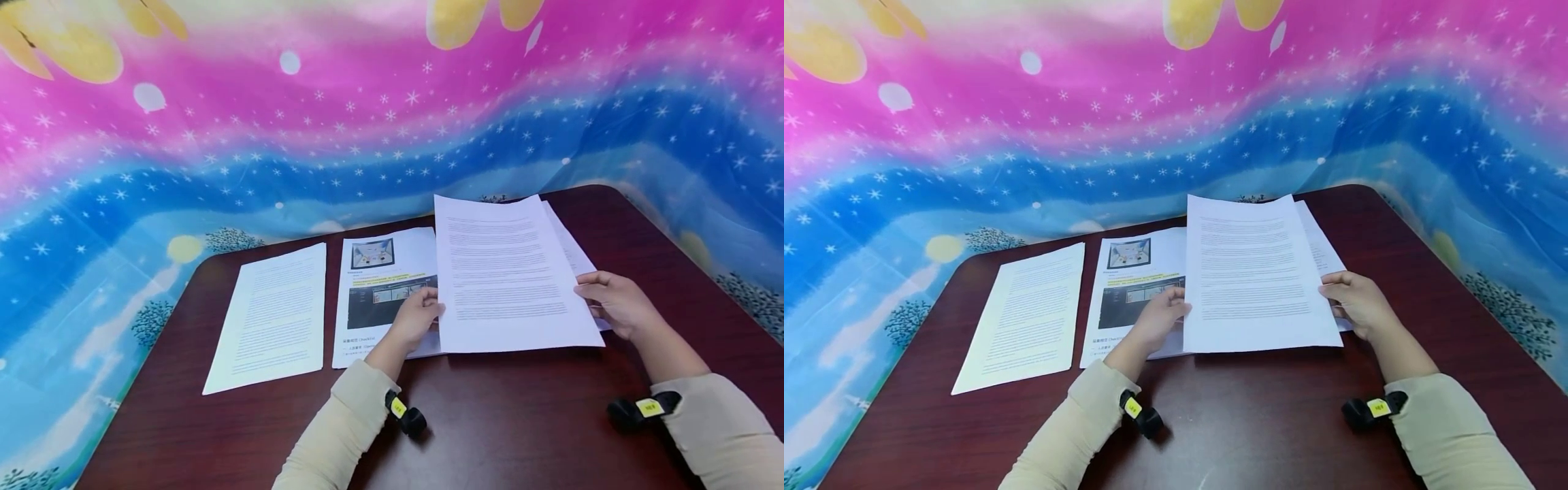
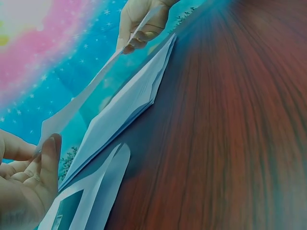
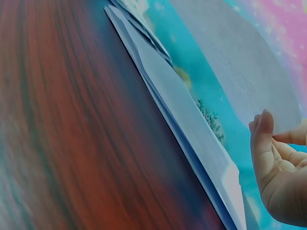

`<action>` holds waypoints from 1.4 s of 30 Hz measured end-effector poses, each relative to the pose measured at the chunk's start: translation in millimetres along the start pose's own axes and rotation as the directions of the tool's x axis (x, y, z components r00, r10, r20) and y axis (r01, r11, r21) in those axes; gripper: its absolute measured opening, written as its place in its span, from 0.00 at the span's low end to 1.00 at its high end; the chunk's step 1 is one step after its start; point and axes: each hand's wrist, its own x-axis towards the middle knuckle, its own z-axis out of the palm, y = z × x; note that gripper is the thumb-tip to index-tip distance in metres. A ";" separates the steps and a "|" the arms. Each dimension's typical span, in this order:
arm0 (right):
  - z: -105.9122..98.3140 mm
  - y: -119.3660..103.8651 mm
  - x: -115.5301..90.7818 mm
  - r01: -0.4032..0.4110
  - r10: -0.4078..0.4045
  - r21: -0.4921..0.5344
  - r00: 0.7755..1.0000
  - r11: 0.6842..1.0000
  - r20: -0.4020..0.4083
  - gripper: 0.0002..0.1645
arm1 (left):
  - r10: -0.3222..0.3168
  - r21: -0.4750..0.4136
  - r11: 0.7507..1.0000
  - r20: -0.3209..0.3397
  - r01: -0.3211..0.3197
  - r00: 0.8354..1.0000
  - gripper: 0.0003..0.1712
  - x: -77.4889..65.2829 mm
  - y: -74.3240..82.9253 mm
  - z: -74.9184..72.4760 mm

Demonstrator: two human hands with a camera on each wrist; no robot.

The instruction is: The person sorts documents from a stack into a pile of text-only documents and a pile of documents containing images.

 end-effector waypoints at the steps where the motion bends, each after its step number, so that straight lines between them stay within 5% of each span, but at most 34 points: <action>1: 1.7 0.5 0.1 0.008 -0.008 0.017 1.000 1.000 0.006 0.08 | 0.001 -0.001 1.000 0.003 -0.001 1.000 0.16 -1.2 -0.4 -2.3; 22: 57.1 -10.4 -3.4 0.075 -0.085 0.097 0.992 0.992 0.097 0.08 | 0.011 0.002 1.000 -0.042 -0.011 0.999 0.16 -31.6 -10.9 -52.1; 42: 110.5 -9.0 8.2 0.019 -0.041 0.149 0.989 0.989 0.145 0.14 | -0.017 0.061 0.998 -0.166 0.028 0.986 0.14 -54.7 -23.8 -93.0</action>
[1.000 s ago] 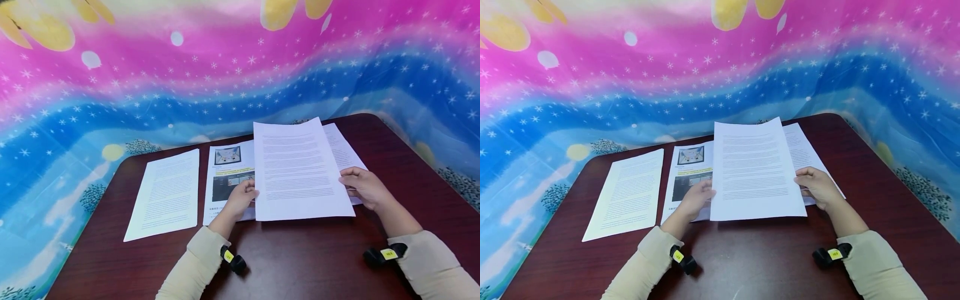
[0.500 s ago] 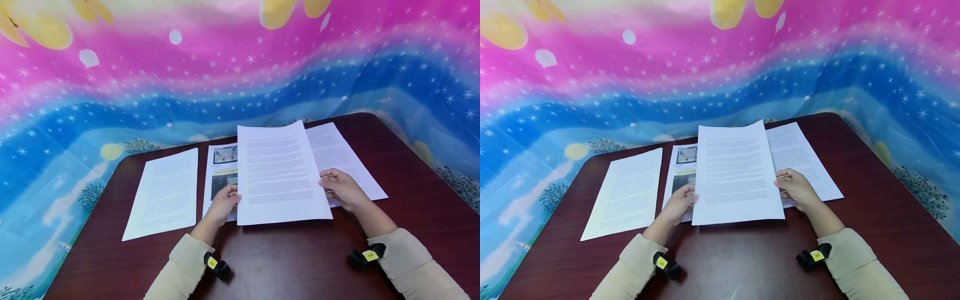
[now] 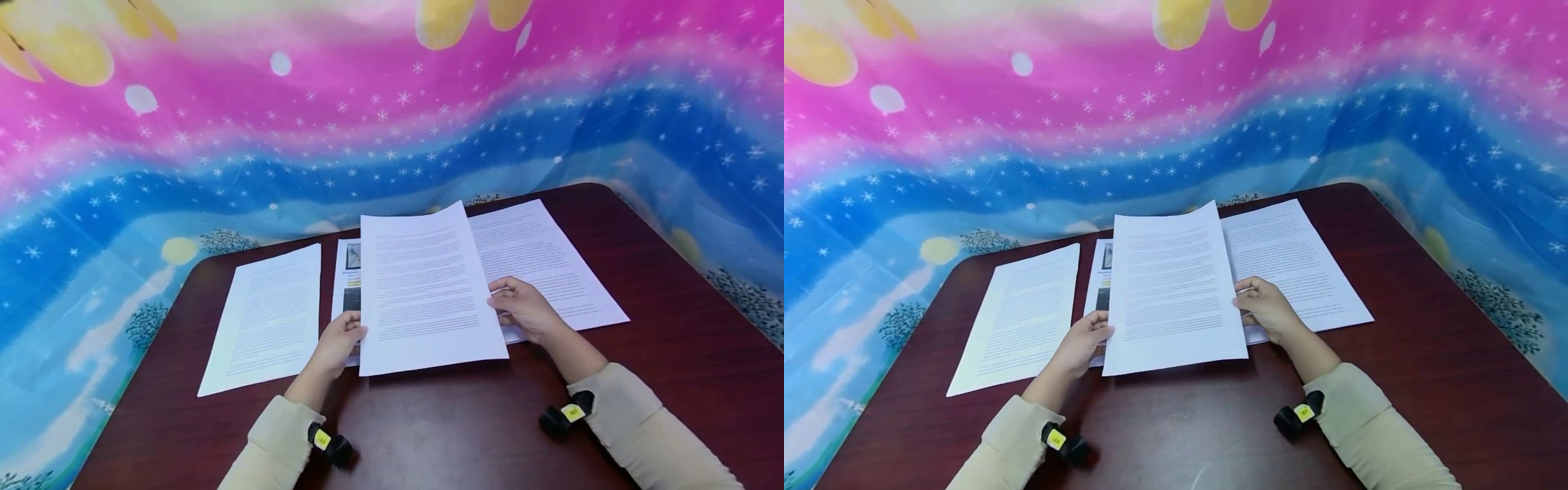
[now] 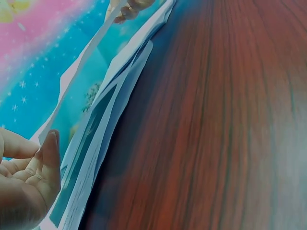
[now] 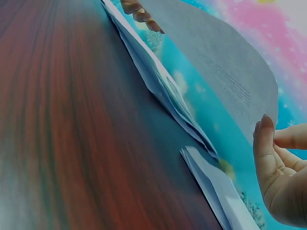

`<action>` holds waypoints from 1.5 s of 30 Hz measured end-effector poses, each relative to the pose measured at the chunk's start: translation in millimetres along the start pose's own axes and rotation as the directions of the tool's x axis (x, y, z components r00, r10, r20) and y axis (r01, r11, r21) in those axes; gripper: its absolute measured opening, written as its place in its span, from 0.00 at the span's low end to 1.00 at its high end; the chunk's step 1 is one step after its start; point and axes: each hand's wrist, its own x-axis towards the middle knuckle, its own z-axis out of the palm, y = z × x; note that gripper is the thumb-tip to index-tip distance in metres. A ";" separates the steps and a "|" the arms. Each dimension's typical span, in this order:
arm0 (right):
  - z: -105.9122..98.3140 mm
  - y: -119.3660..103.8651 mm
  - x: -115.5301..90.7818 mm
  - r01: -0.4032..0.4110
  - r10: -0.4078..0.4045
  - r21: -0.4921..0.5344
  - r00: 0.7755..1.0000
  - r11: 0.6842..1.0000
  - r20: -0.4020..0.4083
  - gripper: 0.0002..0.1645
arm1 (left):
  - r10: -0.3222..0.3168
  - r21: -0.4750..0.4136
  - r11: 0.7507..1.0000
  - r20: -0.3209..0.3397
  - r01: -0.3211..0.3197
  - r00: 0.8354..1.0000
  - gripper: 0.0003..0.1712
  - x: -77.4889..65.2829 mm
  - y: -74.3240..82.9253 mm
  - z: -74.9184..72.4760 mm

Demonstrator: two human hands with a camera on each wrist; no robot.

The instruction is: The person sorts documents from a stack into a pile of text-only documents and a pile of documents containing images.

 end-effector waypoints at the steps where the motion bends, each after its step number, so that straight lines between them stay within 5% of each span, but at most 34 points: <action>1: 3.0 0.4 1.3 -0.003 0.003 0.005 1.000 1.000 0.003 0.14 | 0.000 0.002 1.000 -0.008 0.000 1.000 0.14 -0.8 -0.9 -2.4; 18: 52.8 6.1 20.9 -0.004 0.004 0.004 0.998 1.000 0.060 0.14 | -0.043 0.062 0.997 -0.098 0.050 0.994 0.16 -13.7 -6.9 -48.4; 30: 92.1 4.5 35.3 -0.085 0.086 -0.031 0.996 0.996 0.031 0.14 | -0.085 0.049 0.994 -0.148 0.093 0.985 0.16 -17.7 -8.4 -79.4; 45: 137.8 14.9 51.3 -0.087 0.089 -0.034 0.995 0.996 0.044 0.14 | -0.139 0.095 0.982 -0.231 0.164 0.963 0.20 -19.8 -18.1 -116.6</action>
